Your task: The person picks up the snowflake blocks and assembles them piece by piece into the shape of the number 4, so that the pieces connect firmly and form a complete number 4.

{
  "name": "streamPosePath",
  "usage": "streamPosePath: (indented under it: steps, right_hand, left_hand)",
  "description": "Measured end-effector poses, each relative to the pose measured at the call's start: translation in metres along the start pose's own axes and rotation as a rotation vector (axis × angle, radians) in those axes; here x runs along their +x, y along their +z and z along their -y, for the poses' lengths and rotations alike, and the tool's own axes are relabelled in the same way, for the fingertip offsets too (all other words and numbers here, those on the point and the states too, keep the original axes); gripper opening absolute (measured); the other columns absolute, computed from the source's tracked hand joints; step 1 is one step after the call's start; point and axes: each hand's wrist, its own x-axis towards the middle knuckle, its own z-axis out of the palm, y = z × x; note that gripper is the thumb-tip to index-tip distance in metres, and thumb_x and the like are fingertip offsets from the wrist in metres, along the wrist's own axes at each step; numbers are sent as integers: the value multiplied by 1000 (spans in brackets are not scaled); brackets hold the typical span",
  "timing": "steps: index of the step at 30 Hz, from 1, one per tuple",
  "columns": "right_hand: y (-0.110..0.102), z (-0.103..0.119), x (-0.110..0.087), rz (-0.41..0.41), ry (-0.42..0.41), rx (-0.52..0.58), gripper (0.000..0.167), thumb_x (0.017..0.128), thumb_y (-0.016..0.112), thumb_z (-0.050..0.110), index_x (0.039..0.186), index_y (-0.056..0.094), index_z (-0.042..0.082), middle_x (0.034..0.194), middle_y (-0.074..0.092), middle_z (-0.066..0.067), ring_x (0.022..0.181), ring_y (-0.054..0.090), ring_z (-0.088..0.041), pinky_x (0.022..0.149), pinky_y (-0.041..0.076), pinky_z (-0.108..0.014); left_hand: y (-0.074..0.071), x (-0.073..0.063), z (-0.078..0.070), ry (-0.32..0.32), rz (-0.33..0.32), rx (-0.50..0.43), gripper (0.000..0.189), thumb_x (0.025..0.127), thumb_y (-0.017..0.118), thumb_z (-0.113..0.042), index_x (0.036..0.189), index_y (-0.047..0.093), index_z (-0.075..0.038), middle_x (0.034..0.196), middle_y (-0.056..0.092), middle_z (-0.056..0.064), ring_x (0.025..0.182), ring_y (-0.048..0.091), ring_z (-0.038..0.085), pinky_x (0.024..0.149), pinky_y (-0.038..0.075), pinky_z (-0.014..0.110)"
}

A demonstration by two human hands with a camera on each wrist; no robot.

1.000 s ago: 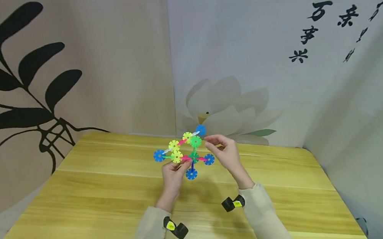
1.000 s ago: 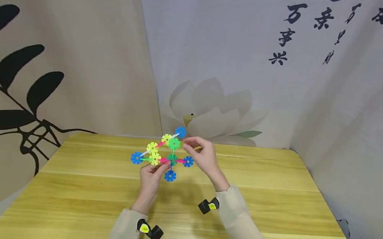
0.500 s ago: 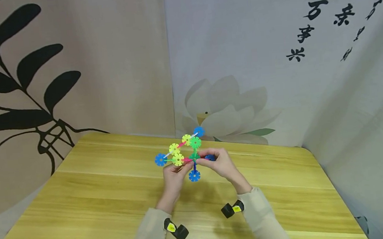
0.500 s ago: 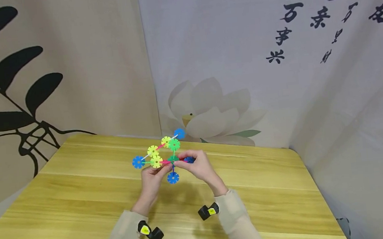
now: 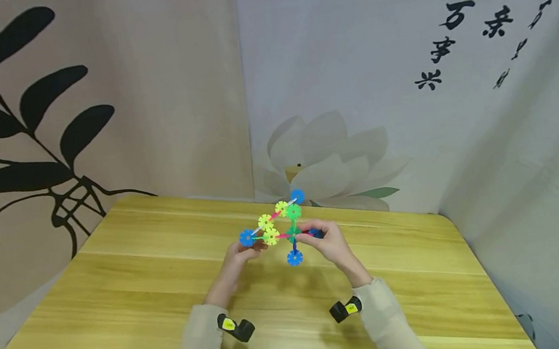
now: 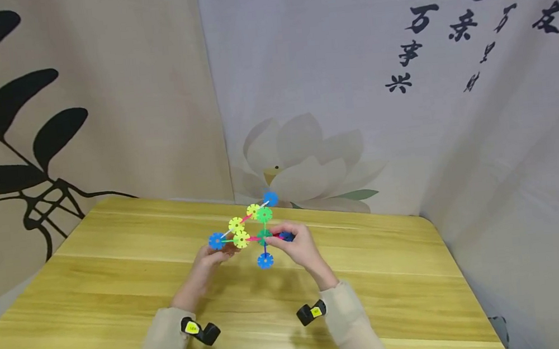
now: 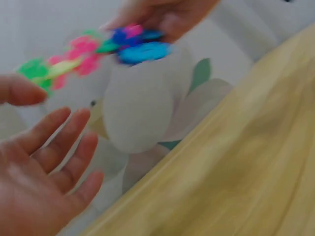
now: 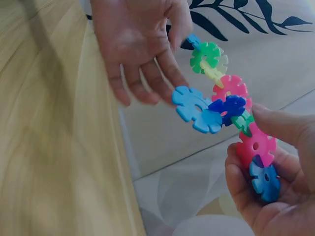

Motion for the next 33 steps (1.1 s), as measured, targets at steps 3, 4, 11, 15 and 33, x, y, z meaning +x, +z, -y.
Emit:
streamPosePath:
  steps: [3, 4, 11, 15, 33]
  right_hand:
    - [-4, -8, -4, 6, 17, -26, 17, 84, 66, -2, 97, 65, -14, 93, 65, -26, 67, 54, -5, 58, 46, -15]
    - [-5, -11, -5, 11, 24, -35, 17, 84, 67, -1, 96, 65, -13, 92, 65, -25, 66, 53, -5, 58, 45, -15]
    - [-4, -27, -14, 42, 67, -62, 17, 84, 68, 0, 95, 66, -12, 86, 66, -24, 61, 51, -8, 53, 42, -15]
    - [-2, -35, -16, 43, 73, -65, 16, 83, 67, -1, 92, 65, -14, 85, 65, -25, 60, 50, -10, 52, 43, -17]
    - [18, -107, -15, -10, 220, -136, 16, 83, 71, 11, 87, 69, -4, 89, 68, -11, 72, 53, -9, 58, 45, -17]
  left_hand:
    - [-10, 5, -1, -55, 73, -65, 48, 81, 46, -12, 125, 51, 9, 108, 63, -5, 107, 55, 22, 100, 32, 46]
    - [-11, 7, -2, -97, 84, -68, 48, 84, 44, -12, 127, 49, 10, 111, 63, -5, 111, 53, 23, 104, 28, 49]
    - [2, 27, -7, -301, 34, 251, 39, 93, 58, -24, 119, 59, 5, 109, 63, 13, 108, 53, 34, 98, 41, 48]
    - [5, 36, -1, -304, 11, 366, 29, 88, 66, -18, 108, 65, 3, 93, 65, 8, 92, 59, 27, 77, 50, 31]
    - [3, 55, 34, -359, -130, 510, 19, 80, 71, -6, 95, 68, 5, 93, 65, 13, 84, 56, 23, 73, 50, 31]
